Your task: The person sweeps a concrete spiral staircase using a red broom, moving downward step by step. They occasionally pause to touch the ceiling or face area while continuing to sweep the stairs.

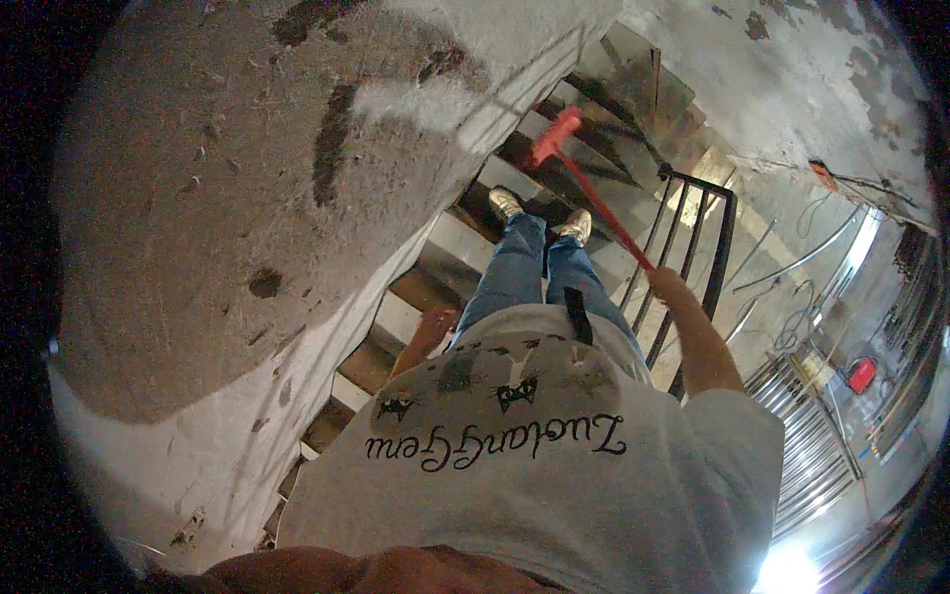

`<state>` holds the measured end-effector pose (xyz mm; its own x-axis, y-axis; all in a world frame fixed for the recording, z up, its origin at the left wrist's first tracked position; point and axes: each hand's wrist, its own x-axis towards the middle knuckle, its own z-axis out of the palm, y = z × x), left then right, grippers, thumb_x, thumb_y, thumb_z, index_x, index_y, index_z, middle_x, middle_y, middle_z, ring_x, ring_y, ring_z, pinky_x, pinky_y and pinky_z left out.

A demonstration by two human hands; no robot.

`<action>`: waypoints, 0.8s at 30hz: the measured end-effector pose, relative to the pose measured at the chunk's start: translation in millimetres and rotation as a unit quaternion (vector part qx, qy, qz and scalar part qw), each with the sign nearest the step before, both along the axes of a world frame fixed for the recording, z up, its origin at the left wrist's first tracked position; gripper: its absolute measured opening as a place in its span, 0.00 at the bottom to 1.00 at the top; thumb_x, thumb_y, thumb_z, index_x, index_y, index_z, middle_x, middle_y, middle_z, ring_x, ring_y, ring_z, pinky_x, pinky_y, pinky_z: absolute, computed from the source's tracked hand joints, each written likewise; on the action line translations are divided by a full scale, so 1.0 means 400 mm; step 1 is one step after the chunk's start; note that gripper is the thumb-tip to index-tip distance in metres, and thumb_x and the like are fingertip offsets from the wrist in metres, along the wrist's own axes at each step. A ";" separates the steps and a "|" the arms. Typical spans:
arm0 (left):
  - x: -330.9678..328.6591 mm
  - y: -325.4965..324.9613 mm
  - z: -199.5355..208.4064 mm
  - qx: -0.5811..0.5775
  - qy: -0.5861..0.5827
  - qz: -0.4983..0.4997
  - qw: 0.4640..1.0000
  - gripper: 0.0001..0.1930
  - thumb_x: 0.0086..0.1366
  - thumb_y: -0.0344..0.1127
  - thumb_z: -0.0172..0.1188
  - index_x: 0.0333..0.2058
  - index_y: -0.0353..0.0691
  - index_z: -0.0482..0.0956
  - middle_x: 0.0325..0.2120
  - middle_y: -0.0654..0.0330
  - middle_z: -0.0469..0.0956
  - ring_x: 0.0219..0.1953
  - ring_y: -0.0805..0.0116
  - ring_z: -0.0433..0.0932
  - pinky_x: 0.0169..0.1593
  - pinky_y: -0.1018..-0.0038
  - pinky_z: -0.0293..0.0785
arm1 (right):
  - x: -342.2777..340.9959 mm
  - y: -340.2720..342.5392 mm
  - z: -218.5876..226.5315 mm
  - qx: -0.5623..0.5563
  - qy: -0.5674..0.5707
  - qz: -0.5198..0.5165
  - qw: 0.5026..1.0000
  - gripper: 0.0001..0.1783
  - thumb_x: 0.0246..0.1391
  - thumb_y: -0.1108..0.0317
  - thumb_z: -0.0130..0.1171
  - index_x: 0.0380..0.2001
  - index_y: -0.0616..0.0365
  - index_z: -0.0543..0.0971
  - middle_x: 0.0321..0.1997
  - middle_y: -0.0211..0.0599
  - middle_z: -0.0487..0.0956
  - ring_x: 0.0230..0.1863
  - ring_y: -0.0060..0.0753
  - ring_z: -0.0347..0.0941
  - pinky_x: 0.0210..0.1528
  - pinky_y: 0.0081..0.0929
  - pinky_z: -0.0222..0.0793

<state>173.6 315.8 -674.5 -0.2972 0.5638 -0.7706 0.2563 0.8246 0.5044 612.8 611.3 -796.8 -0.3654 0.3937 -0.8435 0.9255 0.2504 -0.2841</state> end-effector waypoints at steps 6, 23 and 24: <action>0.017 0.017 0.001 -0.005 -0.033 0.054 0.998 0.13 0.52 0.38 0.53 0.35 0.37 0.72 0.29 0.56 0.74 0.31 0.66 0.73 0.35 0.74 0.68 | 0.057 0.177 0.278 0.143 -0.056 0.055 0.987 0.26 0.49 0.50 0.43 0.18 0.65 0.74 0.20 0.50 0.72 0.26 0.54 0.69 0.30 0.41 0.64; 0.002 -0.032 -0.023 0.050 0.001 0.026 0.998 0.13 0.54 0.41 0.50 0.33 0.38 0.72 0.26 0.57 0.74 0.30 0.66 0.73 0.35 0.72 0.69 | 0.097 0.061 0.070 -0.073 -0.069 -0.101 0.990 0.20 0.52 0.56 0.40 0.24 0.63 0.72 0.16 0.44 0.71 0.16 0.38 0.70 0.16 0.37 0.63; 0.004 -0.030 -0.029 0.041 0.005 0.016 0.999 0.13 0.53 0.41 0.50 0.32 0.38 0.72 0.26 0.57 0.74 0.29 0.66 0.73 0.35 0.72 0.69 | 0.148 0.068 0.089 -0.053 -0.088 -0.046 0.994 0.19 0.52 0.57 0.40 0.25 0.63 0.73 0.18 0.45 0.72 0.18 0.39 0.71 0.18 0.38 0.64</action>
